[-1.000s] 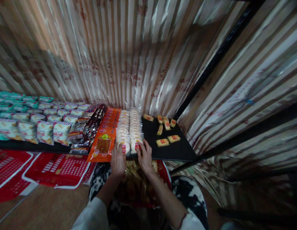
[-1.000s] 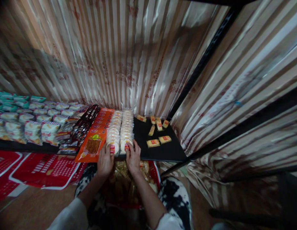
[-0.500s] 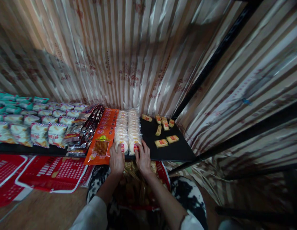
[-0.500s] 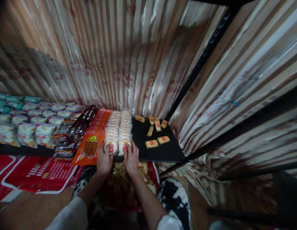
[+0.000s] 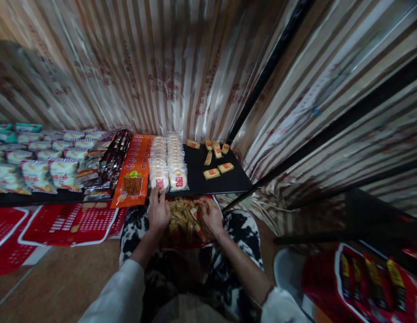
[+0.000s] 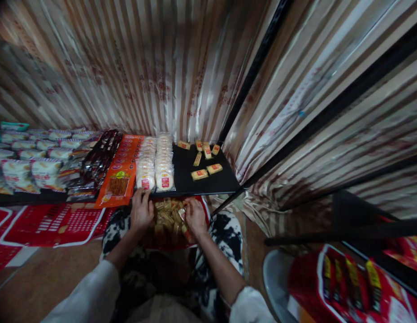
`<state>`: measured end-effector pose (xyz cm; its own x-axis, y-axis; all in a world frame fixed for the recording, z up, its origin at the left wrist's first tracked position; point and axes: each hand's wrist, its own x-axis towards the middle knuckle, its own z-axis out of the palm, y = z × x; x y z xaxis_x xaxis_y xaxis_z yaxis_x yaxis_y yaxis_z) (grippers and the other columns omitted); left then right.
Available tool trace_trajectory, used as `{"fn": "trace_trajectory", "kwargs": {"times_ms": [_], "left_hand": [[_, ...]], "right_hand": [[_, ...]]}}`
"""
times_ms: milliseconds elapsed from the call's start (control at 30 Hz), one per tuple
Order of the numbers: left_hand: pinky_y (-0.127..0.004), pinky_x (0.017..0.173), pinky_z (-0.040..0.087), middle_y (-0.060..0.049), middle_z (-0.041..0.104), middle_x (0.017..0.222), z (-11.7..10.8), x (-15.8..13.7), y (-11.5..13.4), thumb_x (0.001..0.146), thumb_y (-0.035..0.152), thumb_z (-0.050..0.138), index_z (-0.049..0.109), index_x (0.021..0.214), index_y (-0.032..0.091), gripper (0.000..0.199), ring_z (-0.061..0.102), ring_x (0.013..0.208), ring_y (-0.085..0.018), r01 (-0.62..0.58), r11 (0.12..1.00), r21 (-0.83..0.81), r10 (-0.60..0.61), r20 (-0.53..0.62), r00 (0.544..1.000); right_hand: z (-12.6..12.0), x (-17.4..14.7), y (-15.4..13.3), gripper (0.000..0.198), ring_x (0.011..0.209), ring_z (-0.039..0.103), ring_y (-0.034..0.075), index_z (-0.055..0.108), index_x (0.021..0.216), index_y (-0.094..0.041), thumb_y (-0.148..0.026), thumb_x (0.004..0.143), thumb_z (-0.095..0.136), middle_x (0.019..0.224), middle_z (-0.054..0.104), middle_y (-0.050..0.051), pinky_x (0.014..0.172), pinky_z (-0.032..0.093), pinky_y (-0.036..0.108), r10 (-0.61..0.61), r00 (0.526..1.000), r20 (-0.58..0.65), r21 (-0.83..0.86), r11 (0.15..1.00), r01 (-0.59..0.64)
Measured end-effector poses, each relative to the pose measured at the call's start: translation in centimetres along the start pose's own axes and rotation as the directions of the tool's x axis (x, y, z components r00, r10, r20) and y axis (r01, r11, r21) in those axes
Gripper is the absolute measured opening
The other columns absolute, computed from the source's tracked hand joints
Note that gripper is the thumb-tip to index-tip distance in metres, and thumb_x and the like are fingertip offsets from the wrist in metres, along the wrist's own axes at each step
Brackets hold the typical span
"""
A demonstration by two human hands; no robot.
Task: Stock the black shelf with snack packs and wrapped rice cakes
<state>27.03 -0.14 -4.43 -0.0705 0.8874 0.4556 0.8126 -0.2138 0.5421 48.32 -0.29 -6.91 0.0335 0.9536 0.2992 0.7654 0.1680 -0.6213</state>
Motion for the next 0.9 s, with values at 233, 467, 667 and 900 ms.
{"fn": "trace_trajectory", "kwargs": {"times_ms": [233,467,667,900], "left_hand": [[-0.035,0.095,0.046,-0.011,0.058,0.116,2.9,-6.1,3.9,0.080,0.010,0.038,0.062,0.102,0.016,0.033,0.054,0.108,-0.021,-0.046,0.977,-0.208,0.108,0.298,0.948],[-0.036,0.093,0.047,-0.012,0.058,0.116,3.7,-9.9,5.5,0.083,0.011,0.035,0.061,0.100,0.016,0.031,0.056,0.108,-0.021,-0.004,0.977,-0.211,0.119,0.537,0.835],[-0.037,0.096,0.044,-0.010,0.060,0.112,3.2,-10.5,5.1,0.082,0.010,0.033,0.062,0.100,0.017,0.035,0.056,0.107,-0.020,0.018,0.972,-0.236,0.120,0.556,0.822],[-0.034,0.090,0.047,-0.009,0.062,0.103,3.1,-10.2,5.8,0.078,0.009,0.035,0.064,0.091,0.016,0.032,0.059,0.097,-0.019,0.048,0.962,-0.267,0.119,0.575,0.810]], "right_hand": [[-1.7,-3.9,2.9,0.033,0.104,0.055,0.023,0.064,0.106,-0.018,-0.029,0.076,0.054,0.111,0.063,0.011,0.091,0.038,0.032,0.220,0.806,0.549,-0.359,0.933,-0.009],[-0.6,-6.1,1.3,0.062,0.128,0.030,0.037,0.046,0.130,-0.025,-0.038,0.072,0.063,0.138,0.040,0.016,0.099,0.024,0.051,0.369,0.759,0.536,-0.552,0.833,-0.015],[-0.6,-6.7,1.5,0.047,0.128,0.031,0.033,0.047,0.129,-0.023,-0.023,0.082,0.044,0.135,0.044,0.013,0.098,0.026,0.049,0.388,0.786,0.482,-0.533,0.841,-0.089],[-0.3,-7.2,1.4,0.038,0.129,0.029,0.030,0.060,0.116,-0.020,-0.030,0.082,0.048,0.139,0.039,0.012,0.100,0.028,0.042,0.303,0.876,0.375,-0.431,0.893,-0.125]]}}
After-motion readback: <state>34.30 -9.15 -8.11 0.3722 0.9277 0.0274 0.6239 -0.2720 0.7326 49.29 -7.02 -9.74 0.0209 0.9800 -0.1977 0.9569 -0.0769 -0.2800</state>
